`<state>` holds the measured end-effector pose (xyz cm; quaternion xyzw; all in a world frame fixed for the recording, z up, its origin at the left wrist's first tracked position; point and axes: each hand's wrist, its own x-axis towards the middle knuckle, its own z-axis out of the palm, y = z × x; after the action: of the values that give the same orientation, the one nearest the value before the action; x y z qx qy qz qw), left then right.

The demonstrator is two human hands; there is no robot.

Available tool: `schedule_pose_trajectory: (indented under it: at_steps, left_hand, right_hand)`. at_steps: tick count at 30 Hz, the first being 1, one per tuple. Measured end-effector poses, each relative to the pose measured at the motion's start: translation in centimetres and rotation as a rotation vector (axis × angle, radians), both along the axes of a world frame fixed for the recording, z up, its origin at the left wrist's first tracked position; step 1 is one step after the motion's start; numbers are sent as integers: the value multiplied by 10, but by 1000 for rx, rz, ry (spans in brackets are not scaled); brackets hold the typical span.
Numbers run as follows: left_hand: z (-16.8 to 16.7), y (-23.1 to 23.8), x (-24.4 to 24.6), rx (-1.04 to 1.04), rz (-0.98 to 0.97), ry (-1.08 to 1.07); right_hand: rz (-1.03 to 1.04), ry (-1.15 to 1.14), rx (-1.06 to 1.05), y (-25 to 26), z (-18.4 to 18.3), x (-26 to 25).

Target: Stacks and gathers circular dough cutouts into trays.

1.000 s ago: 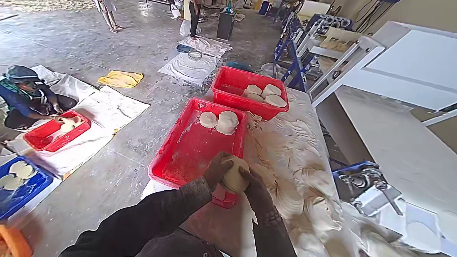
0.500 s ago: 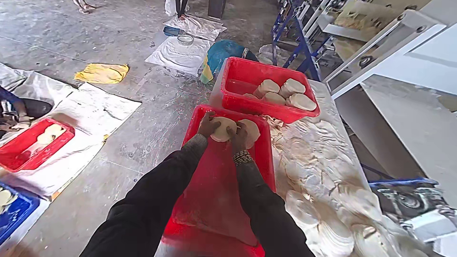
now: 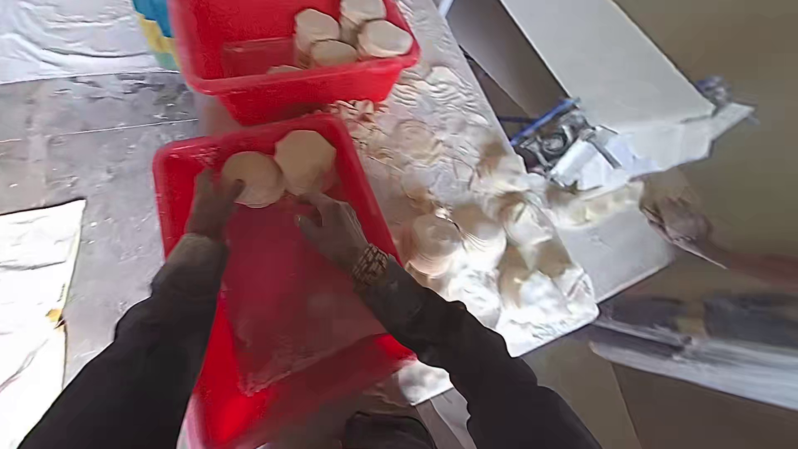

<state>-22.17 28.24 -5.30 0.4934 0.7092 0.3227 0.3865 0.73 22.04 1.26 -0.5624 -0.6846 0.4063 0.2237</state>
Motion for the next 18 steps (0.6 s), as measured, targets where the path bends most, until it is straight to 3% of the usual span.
schedule_pose_trajectory:
  at_steps: [2, 4, 7, 9, 12, 18]
  left_hand:
    - [5, -26, -6, 43, 14, -33]
    - [10, -59, -12, 57, -16, -95]
    - [28, -107, -6, 134, -58, -158]
    - [52, -143, 19, 188, -47, -161]
    - [80, -182, 75, 235, -34, -204]
    - [87, -219, 176, 371, -170, -252]
  right_hand:
    - [-80, 50, 41, -36, 8, 55]
    - [-292, 21, 132, -78, 8, 121]
    - [-642, -306, 169, -133, 7, 232]
    - [-750, -531, -61, -162, 10, 299]
    - [-687, -562, -426, -185, 6, 369]
    - [-631, -379, -451, -189, -18, 402]
